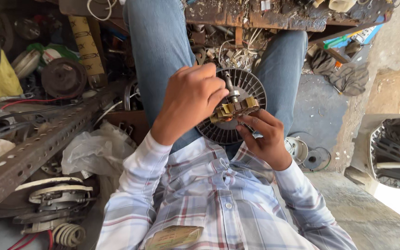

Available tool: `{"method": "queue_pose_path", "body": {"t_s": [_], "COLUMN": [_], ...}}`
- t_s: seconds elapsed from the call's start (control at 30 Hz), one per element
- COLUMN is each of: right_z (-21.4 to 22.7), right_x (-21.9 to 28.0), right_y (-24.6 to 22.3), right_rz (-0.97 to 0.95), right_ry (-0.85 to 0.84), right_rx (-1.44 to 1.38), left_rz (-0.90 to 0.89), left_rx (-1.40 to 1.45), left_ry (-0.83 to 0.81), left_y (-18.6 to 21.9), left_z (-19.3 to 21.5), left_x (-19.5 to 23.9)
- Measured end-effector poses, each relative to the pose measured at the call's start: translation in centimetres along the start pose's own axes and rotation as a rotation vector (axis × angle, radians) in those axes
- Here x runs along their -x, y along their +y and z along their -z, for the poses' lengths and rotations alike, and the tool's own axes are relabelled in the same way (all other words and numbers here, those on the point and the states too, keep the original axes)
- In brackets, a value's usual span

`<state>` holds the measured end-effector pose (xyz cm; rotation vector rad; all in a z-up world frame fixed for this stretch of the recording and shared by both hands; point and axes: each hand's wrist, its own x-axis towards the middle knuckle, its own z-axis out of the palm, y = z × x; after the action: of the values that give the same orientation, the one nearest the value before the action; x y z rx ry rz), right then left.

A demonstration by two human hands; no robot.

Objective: The person works on an electrical motor stator by hand, handling wires and winding components while sitting on the floor.

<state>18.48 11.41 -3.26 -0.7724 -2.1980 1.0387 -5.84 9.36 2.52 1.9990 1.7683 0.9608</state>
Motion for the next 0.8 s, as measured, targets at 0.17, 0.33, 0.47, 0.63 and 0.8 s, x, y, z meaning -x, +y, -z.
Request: {"method": "queue_pose_path", "body": {"t_s": [0.17,0.33,0.47,0.63,0.8], "right_z": [0.2,0.5,1.8,1.8,-0.2], "right_x": [0.6,0.4,-2.3,-8.6,-8.2], "right_y": [-0.5,0.9,4.3,8.7,10.9], "right_rz": [-0.004,-0.010,-0.213,-0.394,-0.300], "right_ry": [-0.014,0.035,0.210,-0.351,-0.460], "right_rx": [0.070,0.075,0.025,-0.310,-0.644], "left_rz": [0.086,-0.005,-0.092,-0.186,-0.138], "left_rx": [-0.043,-0.156,-0.267,-0.349,-0.392], "left_ry": [-0.137,-0.035,-0.032,0.046,0.088], "left_y": [-1.5,-3.5,-4.2,-3.0,1.0], "left_z": [-0.6,-4.3,-5.7,-4.9,-2.6], "left_x": [0.1,-2.2,-4.1,-5.8,-4.5]}}
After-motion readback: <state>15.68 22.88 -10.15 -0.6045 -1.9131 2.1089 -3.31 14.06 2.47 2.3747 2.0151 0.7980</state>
